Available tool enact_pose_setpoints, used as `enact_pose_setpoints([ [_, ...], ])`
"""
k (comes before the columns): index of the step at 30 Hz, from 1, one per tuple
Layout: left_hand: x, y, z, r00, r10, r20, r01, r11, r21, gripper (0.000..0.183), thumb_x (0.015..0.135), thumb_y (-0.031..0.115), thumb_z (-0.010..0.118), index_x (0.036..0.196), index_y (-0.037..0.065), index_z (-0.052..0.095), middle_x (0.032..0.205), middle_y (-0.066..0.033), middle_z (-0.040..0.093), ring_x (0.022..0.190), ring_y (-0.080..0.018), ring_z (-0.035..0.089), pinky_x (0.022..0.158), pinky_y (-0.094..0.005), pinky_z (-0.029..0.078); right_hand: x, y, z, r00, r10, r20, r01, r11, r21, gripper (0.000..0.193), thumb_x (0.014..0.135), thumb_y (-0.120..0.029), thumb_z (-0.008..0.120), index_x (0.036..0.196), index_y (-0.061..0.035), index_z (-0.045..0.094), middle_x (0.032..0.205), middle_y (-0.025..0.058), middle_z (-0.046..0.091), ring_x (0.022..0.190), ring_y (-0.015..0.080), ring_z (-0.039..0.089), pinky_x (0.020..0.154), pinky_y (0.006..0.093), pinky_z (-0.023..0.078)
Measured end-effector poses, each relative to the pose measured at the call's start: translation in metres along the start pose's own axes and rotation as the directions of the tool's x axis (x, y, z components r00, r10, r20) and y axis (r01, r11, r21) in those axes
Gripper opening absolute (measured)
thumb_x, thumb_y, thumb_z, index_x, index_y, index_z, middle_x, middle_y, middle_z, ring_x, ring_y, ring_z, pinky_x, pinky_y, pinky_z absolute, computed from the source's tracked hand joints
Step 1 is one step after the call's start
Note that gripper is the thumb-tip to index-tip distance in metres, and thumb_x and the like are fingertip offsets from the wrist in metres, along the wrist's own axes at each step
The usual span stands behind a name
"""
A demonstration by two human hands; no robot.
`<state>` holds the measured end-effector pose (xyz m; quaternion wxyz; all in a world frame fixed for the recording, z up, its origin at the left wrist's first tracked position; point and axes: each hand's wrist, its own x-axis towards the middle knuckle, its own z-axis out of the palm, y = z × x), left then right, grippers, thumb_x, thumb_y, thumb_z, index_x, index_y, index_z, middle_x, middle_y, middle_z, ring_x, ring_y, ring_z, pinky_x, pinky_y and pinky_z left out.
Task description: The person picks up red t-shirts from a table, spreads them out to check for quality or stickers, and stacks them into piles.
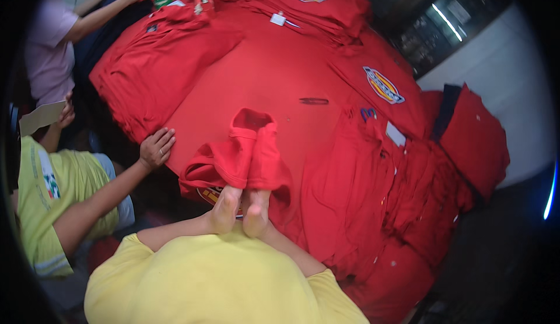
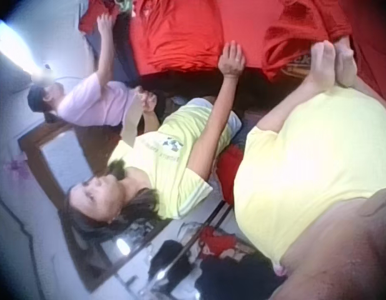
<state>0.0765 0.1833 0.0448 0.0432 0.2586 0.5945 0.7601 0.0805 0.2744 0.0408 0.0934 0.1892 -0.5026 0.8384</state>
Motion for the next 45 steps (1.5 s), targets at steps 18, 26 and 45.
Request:
enact_pose_setpoints([
  [18, 0.010, 0.048, -0.006, 0.986, 0.096, 0.134, -0.120, 0.975, 0.185, 0.089, 0.092, 0.064, 0.023, 0.142, -0.010, 0.018, 0.147, -0.0288, 0.020, 0.138, -0.0423, 0.018, 0.111, -0.0424, 0.014, -0.005, -0.012, 0.006, 0.987, -0.048, 0.155, 0.063, 0.994, -0.095, 0.084, 0.091, -0.049, 0.051, 0.144, 0.0046, 0.013, 0.148, 0.0173, 0.023, 0.136, 0.0271, 0.026, 0.110, 0.0383, 0.022],
  [26, 0.034, 0.046, -0.019, 0.989, -0.144, -0.036, 0.143, 0.989, -0.047, 0.038, 0.095, 0.033, 0.046, 0.092, -0.004, 0.049, 0.084, -0.0083, 0.050, 0.081, -0.0161, 0.046, 0.074, -0.0318, 0.039, 0.033, -0.029, -0.001, 0.993, -0.114, -0.022, 0.082, 0.822, -0.563, 0.047, 0.082, -0.003, 0.059, 0.126, 0.0053, 0.045, 0.104, 0.0189, 0.060, 0.091, 0.0299, 0.060, 0.081, 0.0372, 0.045],
  [45, 0.016, 0.083, -0.062, 0.954, 0.122, 0.275, -0.296, 0.215, 0.931, 0.021, 0.075, 0.020, 0.068, 0.092, 0.008, 0.065, 0.081, -0.0060, 0.062, 0.103, -0.0233, 0.056, 0.100, -0.0436, 0.038, 0.228, -0.070, -0.115, 0.881, -0.329, -0.341, 0.055, 0.786, -0.615, 0.013, 0.093, -0.006, 0.047, 0.095, 0.0025, 0.057, 0.088, 0.0040, 0.061, 0.079, 0.0085, 0.053, 0.073, 0.0253, 0.045],
])
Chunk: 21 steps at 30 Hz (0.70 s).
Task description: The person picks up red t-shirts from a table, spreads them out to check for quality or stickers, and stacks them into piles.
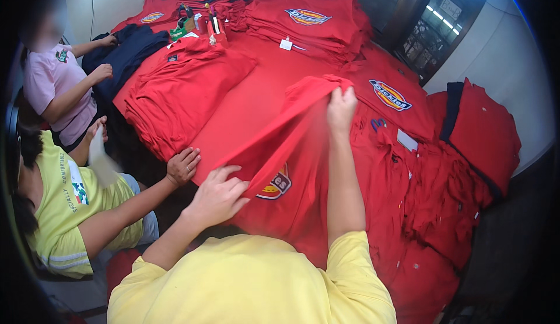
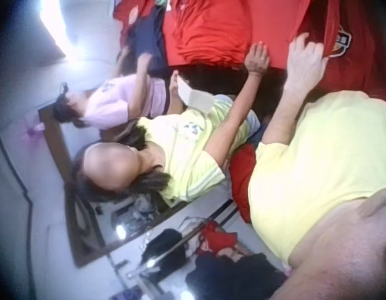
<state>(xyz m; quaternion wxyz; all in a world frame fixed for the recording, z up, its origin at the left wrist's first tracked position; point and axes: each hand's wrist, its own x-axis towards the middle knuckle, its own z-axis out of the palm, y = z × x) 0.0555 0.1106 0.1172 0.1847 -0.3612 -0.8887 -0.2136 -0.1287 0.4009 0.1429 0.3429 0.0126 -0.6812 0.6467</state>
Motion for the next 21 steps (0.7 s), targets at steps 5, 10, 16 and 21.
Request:
enact_pose_setpoints([
  [5, 0.001, -0.032, -0.018, 0.993, -0.002, -0.115, 0.010, 0.998, 0.065, 0.012, 0.072, 0.016, 0.071, 0.080, 0.010, 0.065, 0.080, -0.0024, 0.061, 0.100, -0.0228, 0.054, 0.101, -0.0502, 0.030, 0.011, 0.107, -0.018, 0.960, 0.277, 0.048, -0.276, 0.961, -0.024, 0.011, 0.090, -0.015, 0.057, 0.087, -0.0046, 0.059, 0.075, -0.0007, 0.059, 0.057, 0.0081, 0.050, 0.056, 0.0236, 0.043],
  [10, 0.010, -0.059, -0.007, 0.972, -0.235, -0.016, 0.228, 0.955, -0.190, 0.021, 0.073, 0.019, 0.074, 0.090, 0.008, 0.067, 0.084, -0.0042, 0.061, 0.092, -0.0229, 0.052, 0.088, -0.0396, 0.036, -0.041, 0.046, -0.005, 0.682, 0.510, 0.524, 0.062, 0.674, -0.736, 0.030, 0.091, -0.026, 0.059, 0.105, 0.0002, 0.060, 0.082, 0.0063, 0.065, 0.057, 0.0147, 0.058, 0.057, 0.0296, 0.049],
  [16, 0.031, -0.048, -0.006, 0.931, -0.300, 0.207, 0.364, 0.796, -0.483, 0.031, 0.076, 0.022, 0.073, 0.103, 0.009, 0.065, 0.090, -0.0067, 0.063, 0.093, -0.0220, 0.051, 0.092, -0.0364, 0.035, -0.146, -0.057, 0.036, 0.440, 0.433, 0.786, -0.695, 0.719, -0.007, 0.033, 0.094, -0.025, 0.055, 0.117, -0.0018, 0.059, 0.079, 0.0031, 0.065, 0.063, 0.0092, 0.060, 0.053, 0.0245, 0.046],
  [21, 0.042, -0.058, -0.005, 0.906, -0.303, 0.297, 0.417, 0.765, -0.491, 0.033, 0.075, 0.020, 0.073, 0.105, 0.008, 0.067, 0.092, -0.0080, 0.065, 0.090, -0.0200, 0.056, 0.086, -0.0323, 0.042, -0.147, -0.033, 0.024, 0.468, 0.489, 0.736, -0.529, 0.822, -0.210, 0.020, 0.094, -0.023, 0.058, 0.089, -0.0038, 0.062, 0.061, -0.0064, 0.045, 0.052, 0.0018, 0.038, 0.046, 0.0188, 0.029],
])
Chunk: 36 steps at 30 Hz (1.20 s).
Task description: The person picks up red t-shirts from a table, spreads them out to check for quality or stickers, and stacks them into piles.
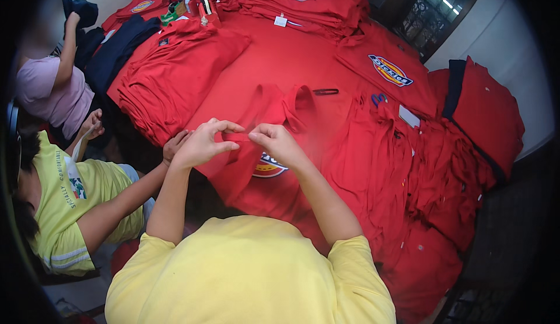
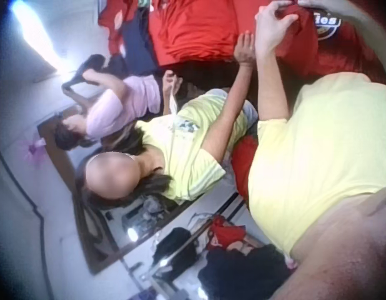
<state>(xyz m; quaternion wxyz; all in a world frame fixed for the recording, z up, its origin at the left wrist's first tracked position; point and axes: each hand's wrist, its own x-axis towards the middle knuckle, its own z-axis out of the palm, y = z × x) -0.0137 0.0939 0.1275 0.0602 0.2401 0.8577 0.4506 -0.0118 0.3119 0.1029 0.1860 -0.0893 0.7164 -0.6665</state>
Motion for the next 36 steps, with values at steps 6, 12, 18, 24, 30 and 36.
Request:
enact_pose_setpoints([
  [6, 0.007, -0.012, -0.002, 0.994, 0.030, 0.106, -0.035, 0.999, 0.040, 0.026, 0.077, 0.028, 0.072, 0.097, 0.011, 0.071, 0.084, -0.0050, 0.064, 0.085, -0.0205, 0.052, 0.081, -0.0333, 0.041, -0.002, 0.014, 0.004, 0.989, -0.149, -0.014, 0.146, 0.982, -0.123, 0.017, 0.092, -0.019, 0.060, 0.088, -0.0028, 0.061, 0.072, -0.0028, 0.051, 0.065, 0.0050, 0.044, 0.060, 0.0209, 0.038],
  [12, -0.026, -0.024, -0.016, 0.997, 0.024, 0.075, -0.046, 0.953, 0.300, 0.018, 0.078, 0.027, 0.071, 0.081, 0.010, 0.071, 0.075, -0.0014, 0.056, 0.081, -0.0197, 0.047, 0.085, -0.0361, 0.033, -0.025, 0.037, -0.060, 0.913, -0.292, -0.286, 0.046, 0.769, -0.638, 0.027, 0.091, -0.024, 0.055, 0.099, 0.0001, 0.063, 0.103, 0.0160, 0.061, 0.096, 0.0309, 0.060, 0.081, 0.0395, 0.048],
  [18, -0.019, -0.028, -0.005, 0.960, 0.128, -0.250, 0.004, 0.884, 0.468, 0.016, 0.079, 0.022, 0.070, 0.081, 0.006, 0.070, 0.079, -0.0069, 0.063, 0.078, -0.0256, 0.055, 0.074, -0.0362, 0.043, -0.042, 0.066, -0.082, 0.872, -0.071, -0.485, -0.428, 0.371, -0.824, 0.025, 0.086, -0.026, 0.061, 0.096, -0.0034, 0.060, 0.094, 0.0162, 0.063, 0.093, 0.0349, 0.061, 0.077, 0.0440, 0.048],
  [24, -0.016, 0.002, 0.057, 0.995, 0.098, 0.006, -0.098, 0.993, 0.062, 0.051, 0.084, 0.020, 0.064, 0.131, 0.009, 0.047, 0.095, -0.0201, 0.065, 0.090, -0.0359, 0.063, 0.081, -0.0407, 0.048, -0.035, 0.014, -0.010, 0.948, -0.317, -0.025, 0.158, 0.540, -0.827, 0.014, 0.086, -0.012, 0.054, 0.097, -0.0048, 0.060, 0.096, 0.0164, 0.063, 0.091, 0.0353, 0.060, 0.078, 0.0426, 0.049],
  [30, -0.015, -0.046, 0.069, 0.992, -0.023, -0.123, 0.064, 0.937, 0.344, 0.023, 0.083, 0.028, 0.065, 0.080, 0.005, 0.065, 0.080, -0.0138, 0.064, 0.078, -0.0346, 0.062, 0.068, -0.0436, 0.048, -0.042, 0.064, -0.037, 0.996, -0.083, -0.017, 0.039, 0.634, -0.773, 0.020, 0.091, -0.009, 0.049, 0.105, -0.0022, 0.062, 0.106, 0.0153, 0.063, 0.099, 0.0321, 0.060, 0.086, 0.0394, 0.047],
  [36, -0.023, -0.068, 0.062, 0.982, -0.028, -0.185, 0.114, 0.873, 0.474, 0.015, 0.081, 0.023, 0.067, 0.087, 0.009, 0.067, 0.085, -0.0111, 0.063, 0.077, -0.0318, 0.063, 0.066, -0.0411, 0.049, -0.062, 0.083, -0.047, 0.997, 0.024, -0.073, -0.062, 0.809, -0.584, 0.022, 0.091, -0.002, 0.051, 0.111, -0.0010, 0.061, 0.099, 0.0108, 0.058, 0.070, 0.0173, 0.061, 0.063, 0.0291, 0.052],
])
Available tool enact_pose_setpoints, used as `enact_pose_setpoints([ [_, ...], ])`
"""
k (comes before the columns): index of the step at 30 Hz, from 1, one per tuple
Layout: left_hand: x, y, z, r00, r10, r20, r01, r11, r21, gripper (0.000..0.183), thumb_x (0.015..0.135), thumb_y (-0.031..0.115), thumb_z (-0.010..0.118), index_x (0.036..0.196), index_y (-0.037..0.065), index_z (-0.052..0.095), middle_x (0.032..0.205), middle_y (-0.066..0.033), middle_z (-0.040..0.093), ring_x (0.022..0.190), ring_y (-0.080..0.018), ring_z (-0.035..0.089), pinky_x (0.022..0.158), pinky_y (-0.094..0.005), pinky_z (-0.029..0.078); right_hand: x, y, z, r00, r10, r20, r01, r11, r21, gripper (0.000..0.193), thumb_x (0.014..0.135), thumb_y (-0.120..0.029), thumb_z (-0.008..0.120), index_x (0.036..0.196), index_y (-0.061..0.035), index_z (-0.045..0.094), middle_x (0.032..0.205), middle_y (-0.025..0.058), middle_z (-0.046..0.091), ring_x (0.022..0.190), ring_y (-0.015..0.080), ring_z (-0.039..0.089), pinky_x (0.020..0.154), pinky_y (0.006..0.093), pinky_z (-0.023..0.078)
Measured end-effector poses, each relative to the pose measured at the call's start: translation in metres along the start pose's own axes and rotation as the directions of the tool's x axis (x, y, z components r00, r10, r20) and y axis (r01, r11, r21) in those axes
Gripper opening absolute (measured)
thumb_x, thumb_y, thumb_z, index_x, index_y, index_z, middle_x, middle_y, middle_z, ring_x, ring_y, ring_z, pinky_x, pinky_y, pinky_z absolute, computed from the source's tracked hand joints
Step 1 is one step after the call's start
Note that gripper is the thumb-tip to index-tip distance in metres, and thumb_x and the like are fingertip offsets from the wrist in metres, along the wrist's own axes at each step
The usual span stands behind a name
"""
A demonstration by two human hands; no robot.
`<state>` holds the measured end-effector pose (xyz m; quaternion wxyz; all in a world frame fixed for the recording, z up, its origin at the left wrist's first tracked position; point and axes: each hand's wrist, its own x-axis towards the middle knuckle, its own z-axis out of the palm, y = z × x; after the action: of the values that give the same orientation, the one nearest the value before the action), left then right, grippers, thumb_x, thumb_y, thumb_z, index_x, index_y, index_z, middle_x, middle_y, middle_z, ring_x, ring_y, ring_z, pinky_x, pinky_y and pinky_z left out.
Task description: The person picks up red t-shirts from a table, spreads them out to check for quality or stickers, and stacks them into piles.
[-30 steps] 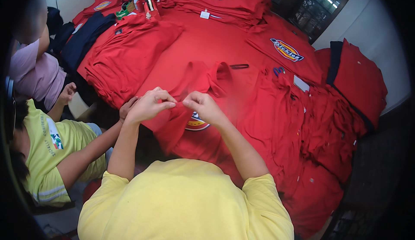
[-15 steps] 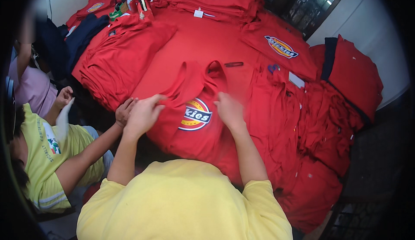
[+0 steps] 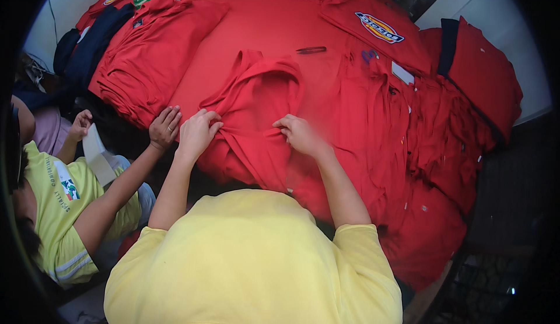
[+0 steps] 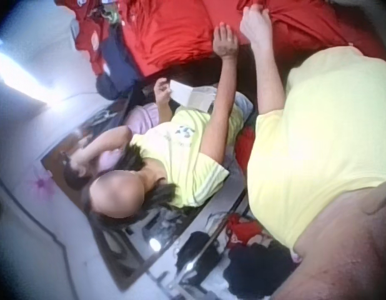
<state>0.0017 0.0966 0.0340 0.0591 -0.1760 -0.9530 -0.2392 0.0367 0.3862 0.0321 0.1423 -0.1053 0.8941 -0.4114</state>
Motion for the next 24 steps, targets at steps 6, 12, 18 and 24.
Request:
enact_pose_setpoints([
  [6, 0.000, 0.017, -0.009, 1.000, 0.012, 0.009, -0.012, 1.000, 0.001, 0.021, 0.079, 0.022, 0.069, 0.096, 0.011, 0.066, 0.089, -0.0111, 0.058, 0.079, -0.0320, 0.062, 0.070, -0.0414, 0.049, -0.004, -0.027, 0.007, 0.998, 0.060, 0.003, -0.060, 0.998, 0.035, 0.022, 0.090, -0.003, 0.053, 0.110, -0.0012, 0.062, 0.101, 0.0106, 0.058, 0.069, 0.0174, 0.061, 0.062, 0.0294, 0.052],
  [12, -0.006, 0.017, -0.013, 0.990, 0.095, 0.103, -0.088, 0.994, -0.063, 0.036, 0.079, 0.017, 0.068, 0.114, 0.012, 0.060, 0.100, -0.0140, 0.052, 0.094, -0.0335, 0.057, 0.082, -0.0428, 0.046, -0.005, -0.037, 0.023, 0.998, -0.069, -0.006, 0.063, 0.935, -0.348, 0.021, 0.088, -0.017, 0.058, 0.102, -0.0022, 0.063, 0.096, 0.0142, 0.057, 0.089, 0.0307, 0.060, 0.078, 0.0430, 0.048],
  [18, -0.001, -0.011, -0.049, 0.984, 0.024, 0.179, 0.069, 0.866, -0.495, 0.043, 0.079, 0.002, 0.064, 0.121, 0.008, 0.056, 0.092, -0.0045, 0.051, 0.072, -0.0124, 0.052, 0.069, -0.0257, 0.046, -0.027, -0.025, -0.044, 0.924, -0.127, -0.360, -0.003, 0.940, -0.341, 0.025, 0.092, -0.022, 0.052, 0.081, -0.0012, 0.058, 0.083, 0.0157, 0.055, 0.081, 0.0334, 0.056, 0.071, 0.0422, 0.045],
  [24, 0.006, -0.036, -0.119, 0.990, -0.128, 0.061, 0.118, 0.501, -0.857, 0.035, 0.083, -0.002, 0.063, 0.117, 0.005, 0.058, 0.092, 0.0018, 0.046, 0.071, -0.0032, 0.045, 0.066, -0.0183, 0.041, -0.099, 0.052, -0.165, 0.862, 0.104, -0.496, 0.370, 0.541, 0.755, 0.017, 0.097, -0.022, 0.050, 0.099, -0.0090, 0.060, 0.085, -0.0008, 0.062, 0.066, 0.0067, 0.053, 0.054, 0.0192, 0.040],
])
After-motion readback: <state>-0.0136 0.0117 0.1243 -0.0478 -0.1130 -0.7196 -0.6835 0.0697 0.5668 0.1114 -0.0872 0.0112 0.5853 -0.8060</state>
